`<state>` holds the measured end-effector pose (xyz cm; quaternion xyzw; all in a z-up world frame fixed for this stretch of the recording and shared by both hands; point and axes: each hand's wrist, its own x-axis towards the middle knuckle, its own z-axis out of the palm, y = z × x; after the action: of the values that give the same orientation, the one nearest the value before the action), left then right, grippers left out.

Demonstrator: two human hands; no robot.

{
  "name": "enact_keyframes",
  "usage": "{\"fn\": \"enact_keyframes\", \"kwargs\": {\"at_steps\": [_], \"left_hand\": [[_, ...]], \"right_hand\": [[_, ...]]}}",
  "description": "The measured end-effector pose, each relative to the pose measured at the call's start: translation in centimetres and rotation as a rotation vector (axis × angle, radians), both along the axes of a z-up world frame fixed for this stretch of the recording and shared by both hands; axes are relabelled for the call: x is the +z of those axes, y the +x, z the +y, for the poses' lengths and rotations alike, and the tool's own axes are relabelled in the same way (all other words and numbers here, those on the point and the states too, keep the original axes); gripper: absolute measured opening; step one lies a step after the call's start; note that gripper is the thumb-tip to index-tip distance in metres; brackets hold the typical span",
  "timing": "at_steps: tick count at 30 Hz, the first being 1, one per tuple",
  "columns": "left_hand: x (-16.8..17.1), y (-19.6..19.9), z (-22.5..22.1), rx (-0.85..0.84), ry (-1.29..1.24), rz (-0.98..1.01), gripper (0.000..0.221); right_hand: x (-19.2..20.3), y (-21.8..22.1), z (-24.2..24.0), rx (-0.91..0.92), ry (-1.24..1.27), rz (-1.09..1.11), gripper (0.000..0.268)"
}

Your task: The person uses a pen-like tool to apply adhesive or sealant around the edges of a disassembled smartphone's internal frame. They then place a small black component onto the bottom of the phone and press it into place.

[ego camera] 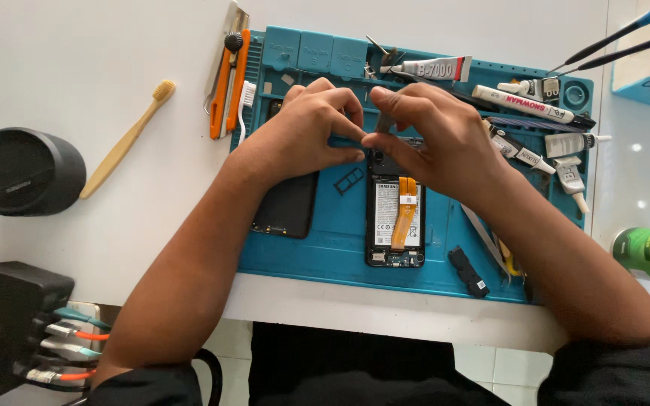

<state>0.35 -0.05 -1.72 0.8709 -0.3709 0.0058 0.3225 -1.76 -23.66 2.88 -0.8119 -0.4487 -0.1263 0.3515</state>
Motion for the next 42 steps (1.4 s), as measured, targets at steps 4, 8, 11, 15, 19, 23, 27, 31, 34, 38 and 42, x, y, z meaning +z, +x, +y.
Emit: {"fn": "enact_keyframes", "kwargs": {"at_steps": [4, 8, 11, 15, 19, 23, 27, 31, 34, 38, 42], "left_hand": [[0.6, -0.3, -0.1, 0.003, -0.004, 0.005, 0.019], [0.1, -0.1, 0.1, -0.007, -0.008, -0.001, 0.019], [0.4, 0.0, 0.0, -0.014, -0.016, 0.011, 0.019], [0.5, -0.1, 0.0, -0.008, -0.006, 0.031, 0.016], [1.0, 0.4, 0.2, -0.102, -0.01, 0.083, 0.014], [0.9, 0.5, 0.2, -0.09, 0.007, 0.127, 0.023], [0.5, 0.5, 0.4, -0.103, -0.003, 0.078, 0.016], [0.7, 0.5, 0.4, -0.102, 0.005, 0.084, 0.018], [0.8, 0.5, 0.4, -0.094, -0.012, 0.1, 0.021], [0.6, 0.6, 0.5, -0.119, -0.028, 0.069, 0.021], [0.4, 0.8, 0.6, -0.126, -0.041, 0.031, 0.019]], "right_hand": [[1.8, -0.3, 0.4, 0.068, 0.058, 0.135, 0.056], [0.1, -0.1, 0.0, 0.045, 0.056, 0.097, 0.05], [1.4, -0.2, -0.1, 0.052, 0.057, 0.109, 0.05], [1.3, -0.1, -0.4, 0.077, 0.021, 0.196, 0.048], [0.5, 0.6, -1.4, 0.063, -0.108, -0.085, 0.052], [2.2, 0.4, -1.3, 0.168, -0.08, 0.166, 0.043], [-0.3, 0.9, -1.2, 0.112, -0.101, -0.081, 0.05], [1.2, 0.7, -1.1, 0.146, -0.1, -0.02, 0.057], [3.2, 0.8, -1.3, 0.206, -0.108, 0.227, 0.043], [3.6, 1.2, -1.5, 0.205, -0.141, 0.255, 0.046], [2.8, 1.5, -1.5, 0.179, -0.111, 0.092, 0.04]]}}
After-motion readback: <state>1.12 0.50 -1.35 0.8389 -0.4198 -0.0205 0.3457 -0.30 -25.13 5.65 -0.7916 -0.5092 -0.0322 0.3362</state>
